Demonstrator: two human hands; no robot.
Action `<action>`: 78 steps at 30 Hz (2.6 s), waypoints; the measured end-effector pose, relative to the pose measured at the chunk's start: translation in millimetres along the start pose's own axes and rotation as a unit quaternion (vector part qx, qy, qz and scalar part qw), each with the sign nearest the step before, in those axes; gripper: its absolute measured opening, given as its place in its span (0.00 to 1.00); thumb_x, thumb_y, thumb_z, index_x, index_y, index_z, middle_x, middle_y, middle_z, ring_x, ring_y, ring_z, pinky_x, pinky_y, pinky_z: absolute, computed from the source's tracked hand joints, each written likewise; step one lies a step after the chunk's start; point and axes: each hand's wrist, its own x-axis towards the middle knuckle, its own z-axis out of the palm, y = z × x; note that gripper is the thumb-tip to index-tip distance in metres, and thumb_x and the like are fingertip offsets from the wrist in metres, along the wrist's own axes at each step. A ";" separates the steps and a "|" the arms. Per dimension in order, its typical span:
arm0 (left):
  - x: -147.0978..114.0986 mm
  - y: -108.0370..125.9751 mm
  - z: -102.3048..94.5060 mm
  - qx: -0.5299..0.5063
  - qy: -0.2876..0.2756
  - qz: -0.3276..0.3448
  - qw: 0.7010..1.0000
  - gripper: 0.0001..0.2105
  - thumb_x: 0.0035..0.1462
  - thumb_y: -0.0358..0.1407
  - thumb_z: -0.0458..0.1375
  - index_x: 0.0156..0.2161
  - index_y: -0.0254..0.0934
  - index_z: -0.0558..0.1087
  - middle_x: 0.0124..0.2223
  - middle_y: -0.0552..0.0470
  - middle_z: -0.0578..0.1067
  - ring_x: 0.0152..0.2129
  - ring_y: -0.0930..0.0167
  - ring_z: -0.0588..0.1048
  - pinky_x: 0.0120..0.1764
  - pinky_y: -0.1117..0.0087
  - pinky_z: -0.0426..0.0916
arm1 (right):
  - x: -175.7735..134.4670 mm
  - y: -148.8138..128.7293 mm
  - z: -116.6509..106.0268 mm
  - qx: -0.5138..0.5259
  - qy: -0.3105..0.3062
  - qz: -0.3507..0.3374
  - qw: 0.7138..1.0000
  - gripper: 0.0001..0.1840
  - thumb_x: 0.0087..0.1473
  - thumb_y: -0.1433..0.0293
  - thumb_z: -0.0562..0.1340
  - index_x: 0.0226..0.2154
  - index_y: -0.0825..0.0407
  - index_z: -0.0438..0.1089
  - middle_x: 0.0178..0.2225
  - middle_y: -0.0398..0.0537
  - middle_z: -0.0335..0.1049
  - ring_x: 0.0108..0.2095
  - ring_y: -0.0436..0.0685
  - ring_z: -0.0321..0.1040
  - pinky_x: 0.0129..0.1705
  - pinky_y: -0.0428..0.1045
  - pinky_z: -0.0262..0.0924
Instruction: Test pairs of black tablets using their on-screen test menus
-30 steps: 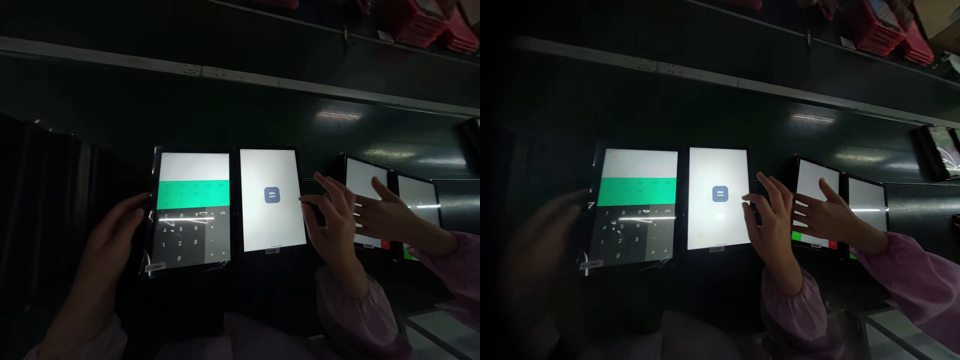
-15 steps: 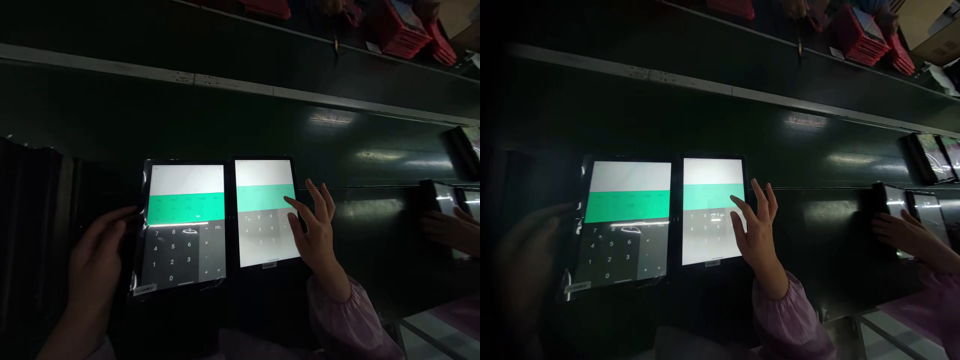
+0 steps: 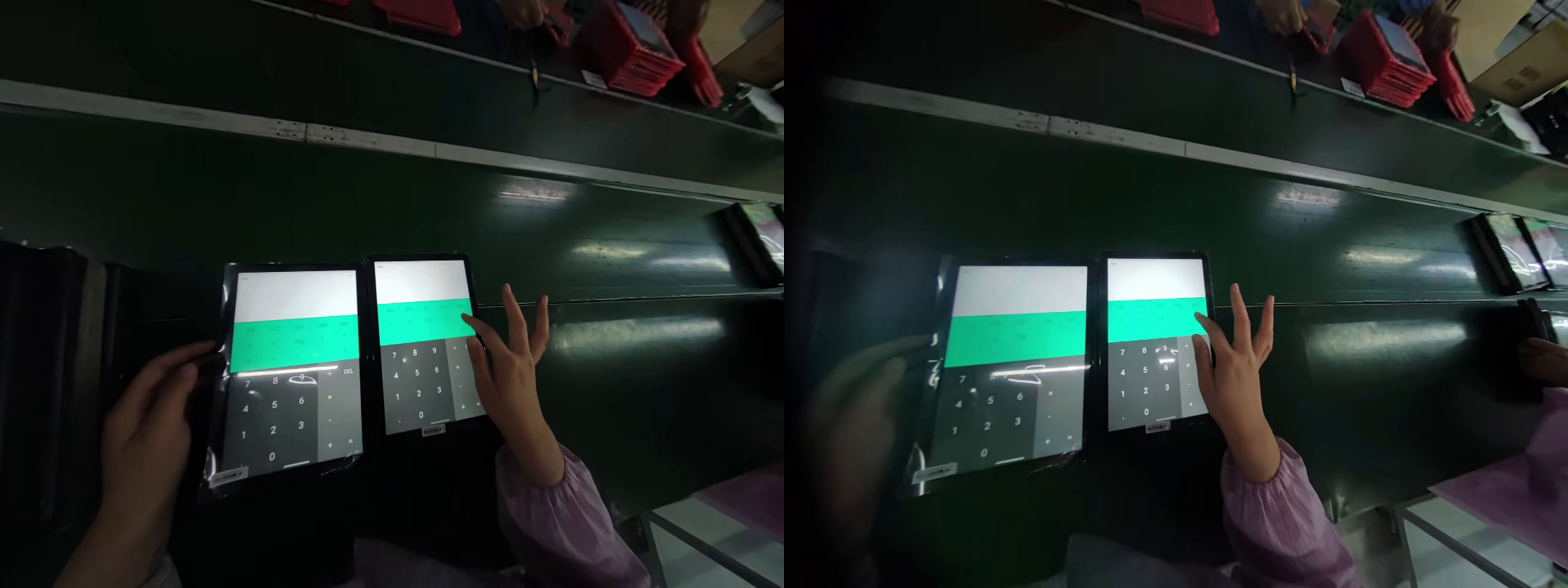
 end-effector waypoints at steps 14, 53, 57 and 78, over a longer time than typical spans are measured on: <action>0.5 11.1 0.9 0.000 0.017 -0.036 0.999 0.24 0.43 0.55 0.55 0.39 0.43 0.81 0.48 0.48 0.84 0.51 0.51 0.80 0.56 0.49 0.71 | -0.5 0.5 9.1 0.051 0.110 -0.049 0.991 0.19 0.76 0.68 0.55 0.48 0.47 0.83 0.71 0.50 0.65 0.78 0.80 0.42 0.70 0.79 0.54; -0.8 5.0 -1.3 -0.007 -0.010 0.000 1.000 0.19 0.53 0.50 0.58 0.44 0.44 0.82 0.50 0.49 0.84 0.51 0.55 0.80 0.58 0.53 0.74 | 1.1 -20.1 7.6 0.102 0.074 -0.102 0.987 0.16 0.74 0.69 0.58 0.45 0.46 0.84 0.75 0.44 0.58 0.78 0.78 0.41 0.71 0.76 0.57; -1.3 7.3 -2.1 -0.010 -0.013 0.006 1.000 0.18 0.54 0.49 0.59 0.43 0.43 0.82 0.50 0.49 0.84 0.52 0.54 0.80 0.58 0.53 0.73 | 1.2 -19.4 6.2 0.098 0.072 -0.089 0.989 0.16 0.74 0.71 0.58 0.46 0.46 0.84 0.74 0.46 0.61 0.78 0.78 0.43 0.71 0.78 0.56; -1.7 9.2 -2.1 -0.012 -0.003 -0.015 1.000 0.17 0.53 0.48 0.59 0.42 0.43 0.82 0.49 0.49 0.85 0.52 0.53 0.80 0.59 0.51 0.73 | -1.3 -9.5 17.7 0.061 0.088 -0.025 0.994 0.19 0.74 0.71 0.55 0.56 0.42 0.79 0.74 0.49 0.59 0.79 0.78 0.38 0.71 0.83 0.50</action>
